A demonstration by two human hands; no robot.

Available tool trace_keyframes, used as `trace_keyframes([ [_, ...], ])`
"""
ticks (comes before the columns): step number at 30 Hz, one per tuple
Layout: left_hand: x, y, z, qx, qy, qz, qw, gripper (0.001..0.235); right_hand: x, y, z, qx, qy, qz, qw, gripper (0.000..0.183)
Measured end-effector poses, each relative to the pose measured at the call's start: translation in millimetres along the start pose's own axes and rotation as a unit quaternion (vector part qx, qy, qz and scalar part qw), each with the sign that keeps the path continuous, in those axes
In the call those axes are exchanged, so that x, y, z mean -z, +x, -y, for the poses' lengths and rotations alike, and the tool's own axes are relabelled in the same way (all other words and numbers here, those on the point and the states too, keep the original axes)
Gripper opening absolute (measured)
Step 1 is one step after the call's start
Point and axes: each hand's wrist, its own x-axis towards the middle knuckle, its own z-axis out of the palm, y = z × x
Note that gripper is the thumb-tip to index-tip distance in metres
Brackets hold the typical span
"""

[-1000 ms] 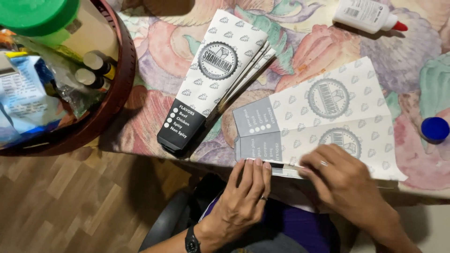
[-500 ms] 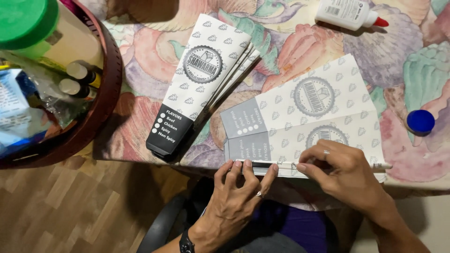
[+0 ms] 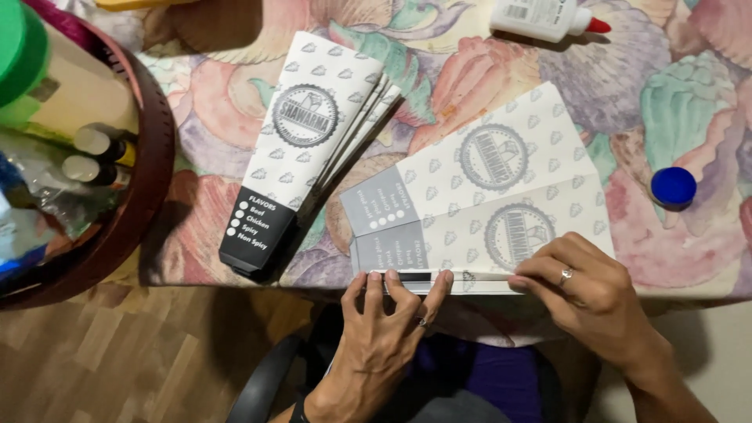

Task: Folding and gluing paper packaging sleeves for food items at a table.

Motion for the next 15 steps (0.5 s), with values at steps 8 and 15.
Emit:
trace_keyframes([
  [8, -2.8, 5.8, -11.3, 0.010, 0.083, 0.028, 0.996, 0.083, 5.6, 14.2, -3.0, -0.062, 0.087, 0.022, 0.994, 0.010],
  [15, 2.9, 12.5, -12.3, 0.023, 0.045, 0.043, 0.998, 0.082, -0.6, 20.3, -1.1, -0.216, -0.021, 0.100, 0.971, 0.010],
])
